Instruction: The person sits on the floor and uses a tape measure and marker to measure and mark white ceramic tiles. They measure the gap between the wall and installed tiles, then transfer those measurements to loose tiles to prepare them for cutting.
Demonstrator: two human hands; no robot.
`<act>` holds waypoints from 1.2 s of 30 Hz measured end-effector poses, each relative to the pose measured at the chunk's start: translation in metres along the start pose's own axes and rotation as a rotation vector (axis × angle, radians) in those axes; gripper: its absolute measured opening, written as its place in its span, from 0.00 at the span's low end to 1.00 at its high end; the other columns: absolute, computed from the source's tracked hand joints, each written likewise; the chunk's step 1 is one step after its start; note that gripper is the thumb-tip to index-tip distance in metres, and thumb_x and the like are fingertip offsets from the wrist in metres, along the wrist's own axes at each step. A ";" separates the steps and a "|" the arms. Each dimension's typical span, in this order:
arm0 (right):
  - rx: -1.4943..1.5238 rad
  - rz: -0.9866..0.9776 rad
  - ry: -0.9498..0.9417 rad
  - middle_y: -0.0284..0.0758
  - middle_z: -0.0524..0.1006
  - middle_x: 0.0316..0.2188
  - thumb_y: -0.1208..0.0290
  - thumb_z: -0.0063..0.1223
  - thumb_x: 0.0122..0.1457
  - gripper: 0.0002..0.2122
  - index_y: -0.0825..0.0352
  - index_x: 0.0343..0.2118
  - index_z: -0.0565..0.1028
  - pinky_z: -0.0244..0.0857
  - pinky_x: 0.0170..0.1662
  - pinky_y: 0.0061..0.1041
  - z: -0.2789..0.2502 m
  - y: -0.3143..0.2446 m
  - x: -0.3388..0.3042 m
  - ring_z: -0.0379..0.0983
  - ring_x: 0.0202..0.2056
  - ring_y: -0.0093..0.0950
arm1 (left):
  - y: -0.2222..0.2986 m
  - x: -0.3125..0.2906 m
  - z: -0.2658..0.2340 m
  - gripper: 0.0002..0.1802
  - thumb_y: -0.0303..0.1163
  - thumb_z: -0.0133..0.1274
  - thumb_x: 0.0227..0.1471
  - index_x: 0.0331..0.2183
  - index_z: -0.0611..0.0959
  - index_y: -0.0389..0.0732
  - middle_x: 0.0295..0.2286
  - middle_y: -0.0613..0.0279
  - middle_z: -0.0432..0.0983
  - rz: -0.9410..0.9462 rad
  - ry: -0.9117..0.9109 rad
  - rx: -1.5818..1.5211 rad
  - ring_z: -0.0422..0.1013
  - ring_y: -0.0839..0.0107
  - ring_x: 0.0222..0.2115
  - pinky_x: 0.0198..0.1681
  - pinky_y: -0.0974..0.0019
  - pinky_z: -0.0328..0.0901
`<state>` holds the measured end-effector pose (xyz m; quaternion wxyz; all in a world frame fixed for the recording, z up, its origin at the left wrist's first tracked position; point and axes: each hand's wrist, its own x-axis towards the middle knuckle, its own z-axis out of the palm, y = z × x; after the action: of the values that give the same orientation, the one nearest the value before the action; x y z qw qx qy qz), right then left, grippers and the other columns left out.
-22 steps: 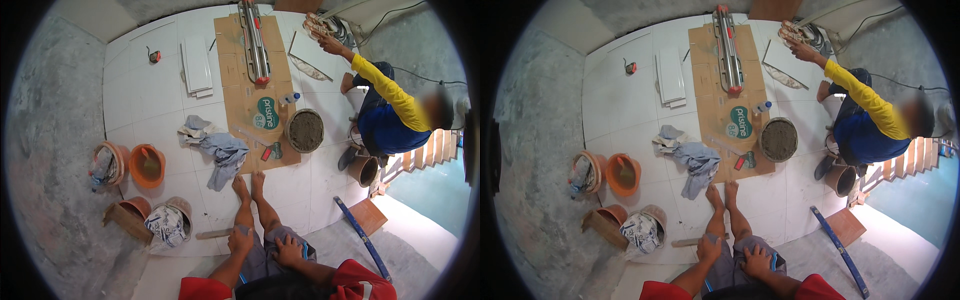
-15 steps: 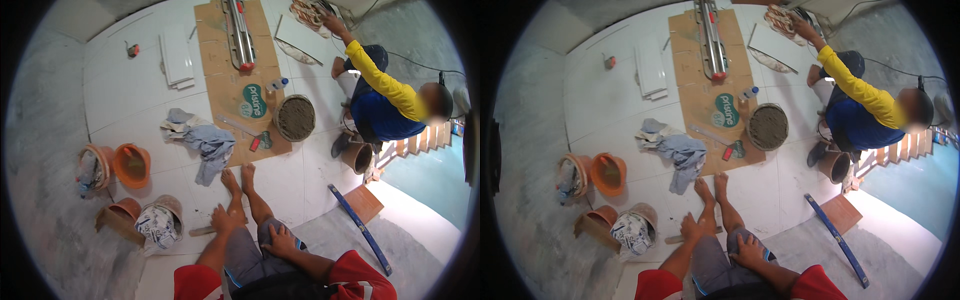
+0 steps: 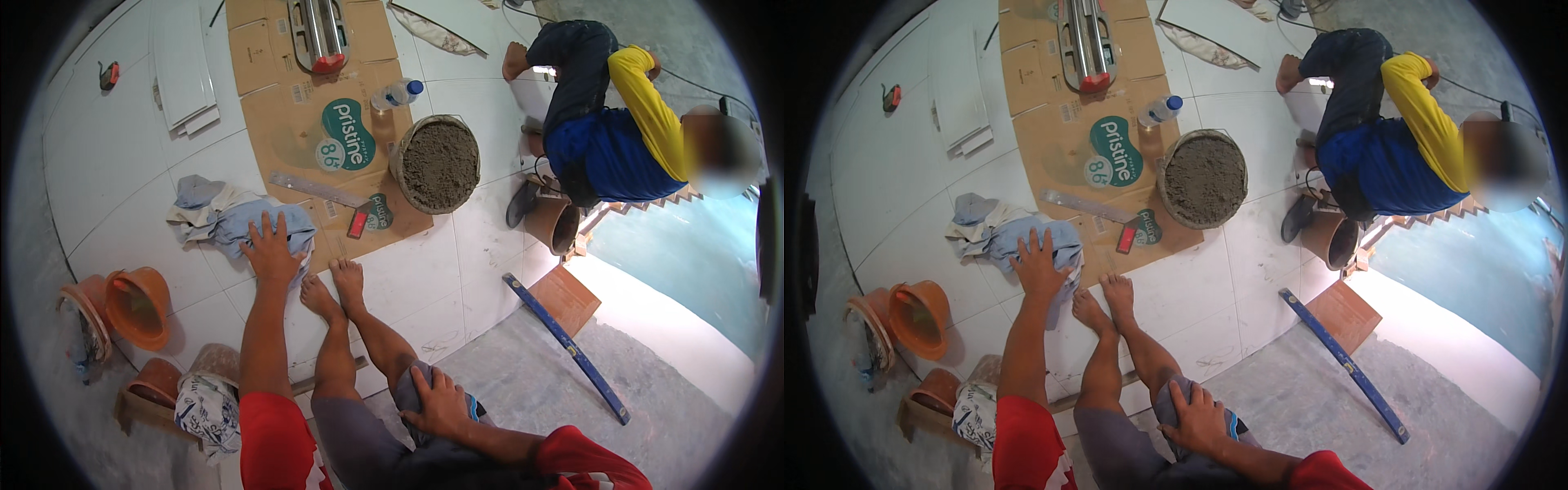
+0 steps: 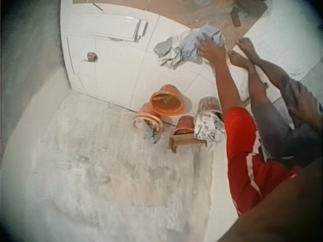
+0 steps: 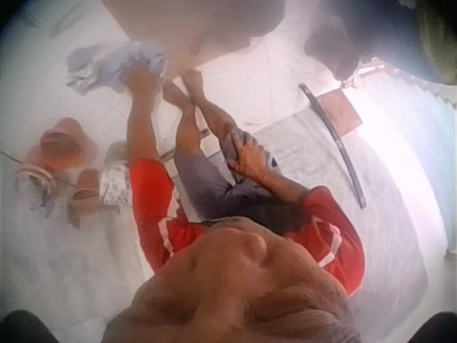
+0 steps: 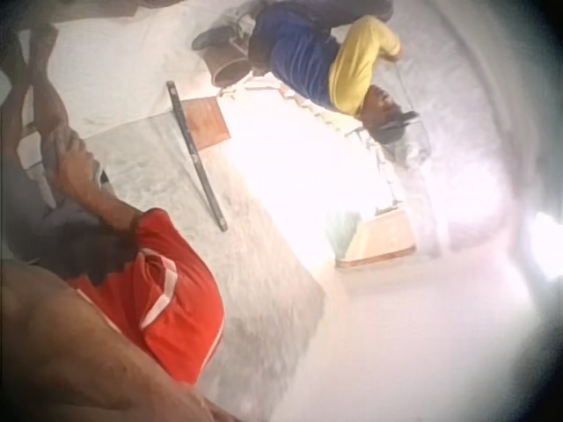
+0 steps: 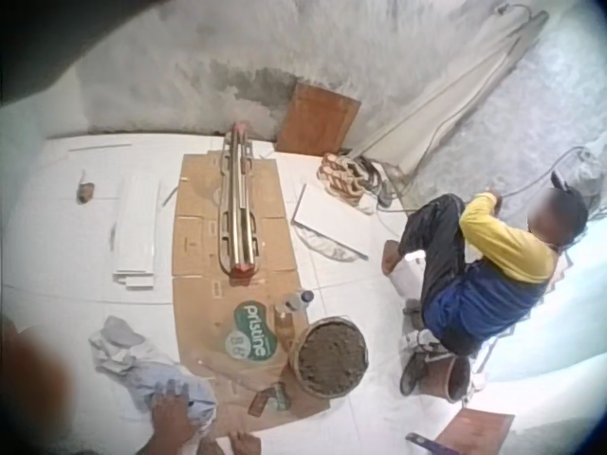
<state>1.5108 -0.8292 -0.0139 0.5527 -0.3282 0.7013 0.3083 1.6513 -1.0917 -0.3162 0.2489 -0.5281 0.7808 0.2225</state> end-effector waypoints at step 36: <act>-0.002 -0.106 0.002 0.52 0.62 0.65 0.39 0.61 0.53 0.43 0.55 0.68 0.59 0.59 0.64 0.54 -0.077 -0.022 -0.027 0.59 0.66 0.52 | -0.010 -0.349 -0.152 0.64 0.64 0.61 0.48 0.69 0.52 0.32 0.66 0.30 0.47 -0.255 -0.323 -0.816 0.47 0.39 0.68 0.68 0.50 0.51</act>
<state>1.4890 -0.9001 0.0263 0.5672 -0.3658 0.6832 0.2789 1.7488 -0.9390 0.0192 0.1644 -0.6335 0.5093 0.5588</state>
